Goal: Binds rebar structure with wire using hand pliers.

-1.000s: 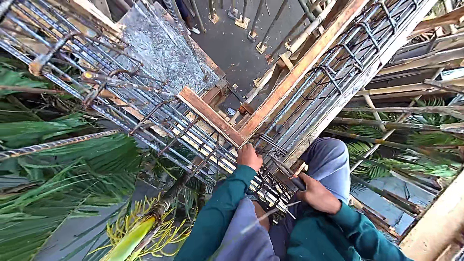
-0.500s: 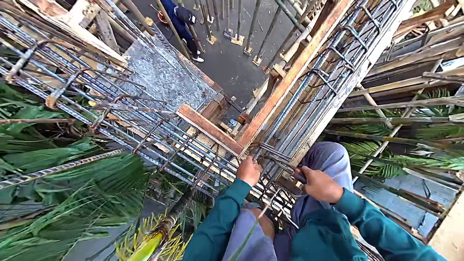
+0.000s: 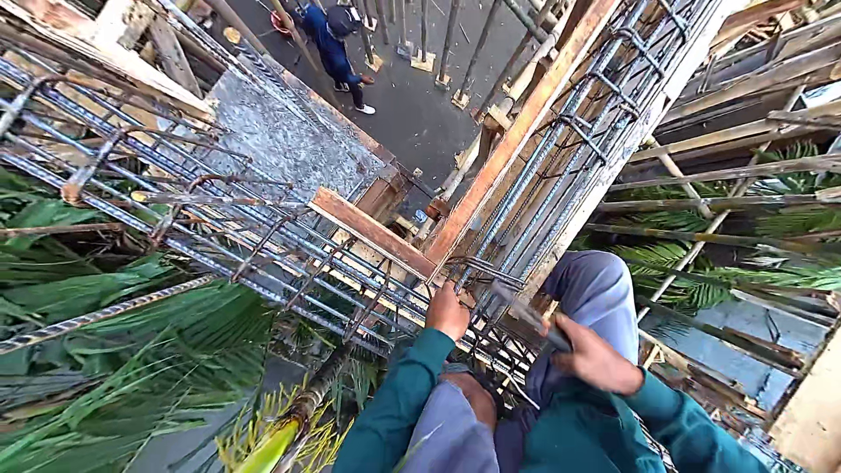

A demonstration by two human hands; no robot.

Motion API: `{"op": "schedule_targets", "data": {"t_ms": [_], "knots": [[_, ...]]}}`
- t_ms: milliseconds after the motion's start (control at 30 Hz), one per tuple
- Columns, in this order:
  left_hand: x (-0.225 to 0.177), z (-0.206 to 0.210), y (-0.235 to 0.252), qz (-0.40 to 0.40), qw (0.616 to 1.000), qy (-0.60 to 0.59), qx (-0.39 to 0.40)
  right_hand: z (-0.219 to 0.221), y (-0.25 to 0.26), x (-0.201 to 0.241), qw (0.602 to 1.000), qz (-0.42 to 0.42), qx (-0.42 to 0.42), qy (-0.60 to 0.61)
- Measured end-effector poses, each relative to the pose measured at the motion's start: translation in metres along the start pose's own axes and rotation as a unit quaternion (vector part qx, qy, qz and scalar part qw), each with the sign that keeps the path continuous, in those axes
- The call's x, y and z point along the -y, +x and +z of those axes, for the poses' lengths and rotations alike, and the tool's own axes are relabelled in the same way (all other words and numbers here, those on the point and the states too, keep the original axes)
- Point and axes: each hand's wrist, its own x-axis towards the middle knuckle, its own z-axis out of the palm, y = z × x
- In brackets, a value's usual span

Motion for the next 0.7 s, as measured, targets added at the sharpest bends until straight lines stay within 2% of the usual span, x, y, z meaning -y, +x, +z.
{"op": "schedule_targets", "data": {"t_ms": [100, 200, 300, 433, 567, 700], "knots": [[0.002, 0.006, 0.006, -0.008, 1.0, -0.002, -0.007, -0.003, 0.06, 0.01, 0.991, -0.038, -0.119, 0.043], [0.003, 0.01, 0.006, -0.008, 1.0, -0.001, -0.008, -0.003, 0.111, 0.018, 0.98, -0.064, -0.189, 0.008], [0.005, 0.011, 0.006, -0.009, 1.0, 0.004, -0.008, 0.001, 0.132, 0.027, 0.978, -0.081, -0.177, -0.074], [0.006, 0.012, 0.008, -0.011, 1.0, -0.002, -0.007, 0.005, 0.142, 0.04, 0.984, -0.067, -0.105, -0.126], [0.008, 0.012, 0.006, -0.005, 1.0, -0.013, -0.023, 0.007, 0.149, 0.046, 0.991, -0.041, -0.113, -0.051], [0.003, 0.011, -0.002, -0.027, 1.0, -0.009, -0.005, 0.003, 0.142, 0.049, 0.984, -0.018, -0.176, 0.002]]}}
